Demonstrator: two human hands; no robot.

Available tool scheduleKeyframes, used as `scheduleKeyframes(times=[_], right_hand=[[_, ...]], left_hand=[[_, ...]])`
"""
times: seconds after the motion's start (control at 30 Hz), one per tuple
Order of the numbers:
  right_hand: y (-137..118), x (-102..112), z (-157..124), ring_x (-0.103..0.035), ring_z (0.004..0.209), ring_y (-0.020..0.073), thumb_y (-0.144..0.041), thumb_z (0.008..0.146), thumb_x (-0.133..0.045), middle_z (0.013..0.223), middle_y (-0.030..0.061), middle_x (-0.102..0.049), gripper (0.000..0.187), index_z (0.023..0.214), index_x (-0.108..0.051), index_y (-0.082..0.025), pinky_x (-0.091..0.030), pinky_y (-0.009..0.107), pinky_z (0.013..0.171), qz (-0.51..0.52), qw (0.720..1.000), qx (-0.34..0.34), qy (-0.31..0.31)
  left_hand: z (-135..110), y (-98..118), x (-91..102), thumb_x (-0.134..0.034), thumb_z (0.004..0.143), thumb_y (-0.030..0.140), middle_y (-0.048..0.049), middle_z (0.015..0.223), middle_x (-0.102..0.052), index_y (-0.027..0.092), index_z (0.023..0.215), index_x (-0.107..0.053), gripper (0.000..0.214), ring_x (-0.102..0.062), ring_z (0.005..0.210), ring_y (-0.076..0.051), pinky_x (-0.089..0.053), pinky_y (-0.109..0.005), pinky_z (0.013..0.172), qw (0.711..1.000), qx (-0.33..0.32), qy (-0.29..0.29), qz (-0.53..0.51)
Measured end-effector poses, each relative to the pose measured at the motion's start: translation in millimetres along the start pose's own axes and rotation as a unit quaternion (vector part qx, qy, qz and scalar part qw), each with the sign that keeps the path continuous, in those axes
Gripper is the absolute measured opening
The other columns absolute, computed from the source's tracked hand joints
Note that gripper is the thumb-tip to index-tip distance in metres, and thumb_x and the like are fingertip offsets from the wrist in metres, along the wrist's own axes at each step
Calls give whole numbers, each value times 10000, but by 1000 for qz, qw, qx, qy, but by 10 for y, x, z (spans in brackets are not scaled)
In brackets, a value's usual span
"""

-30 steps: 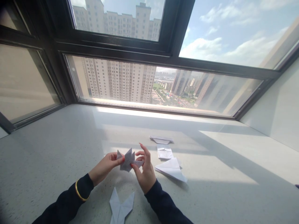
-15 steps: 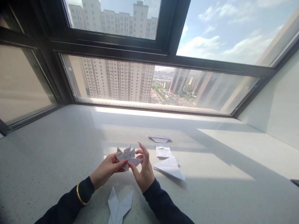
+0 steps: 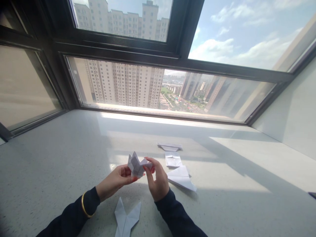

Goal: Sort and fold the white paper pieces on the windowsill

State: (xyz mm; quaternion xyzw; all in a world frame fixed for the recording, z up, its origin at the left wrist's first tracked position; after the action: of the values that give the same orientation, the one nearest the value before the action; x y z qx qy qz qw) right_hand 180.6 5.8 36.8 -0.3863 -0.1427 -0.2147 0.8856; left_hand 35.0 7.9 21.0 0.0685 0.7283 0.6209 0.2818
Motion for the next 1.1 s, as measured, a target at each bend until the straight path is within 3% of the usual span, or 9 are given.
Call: scheduleKeyframes(times=[0.2, 0.43, 1.1], right_hand=[[-94, -37, 7, -529, 663, 160, -130, 817, -374, 791, 49, -582, 265, 1055, -453, -216, -461, 304, 614, -30, 995, 78, -52], [-86, -40, 14, -545, 707, 161, -116, 812, -387, 836, 61, -586, 263, 1051, -450, -205, -469, 294, 630, -35, 995, 79, -42], [-100, -27, 6, -516, 674, 141, -92, 782, -429, 861, 64, -571, 274, 1040, -453, -181, -466, 271, 617, -38, 995, 86, -29]], left_hand=[[-19, 5, -26, -692, 578, 216, -65, 832, -629, 96, 859, -599, 320, -553, 802, -174, -389, -323, 781, 1000, 21, -9, 21], [-12, 5, -38, -685, 592, 274, -37, 803, -621, 110, 831, -609, 299, -539, 752, -146, -392, -291, 737, 999, 29, -8, 14], [7, -83, 7, -683, 606, 279, -47, 840, -655, 139, 925, -617, 355, -582, 803, -162, -388, -324, 834, 999, 28, 0, -33]])
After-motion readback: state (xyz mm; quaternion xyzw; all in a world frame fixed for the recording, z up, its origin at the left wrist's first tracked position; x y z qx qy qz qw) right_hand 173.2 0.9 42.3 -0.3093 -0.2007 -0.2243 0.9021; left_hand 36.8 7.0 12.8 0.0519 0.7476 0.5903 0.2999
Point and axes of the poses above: each hand's wrist, its own z-axis towards the middle knuckle, its own x-axis out of the back of the hand, y = z × x, the point moved 3 cm from there along z, towards the middle knuckle
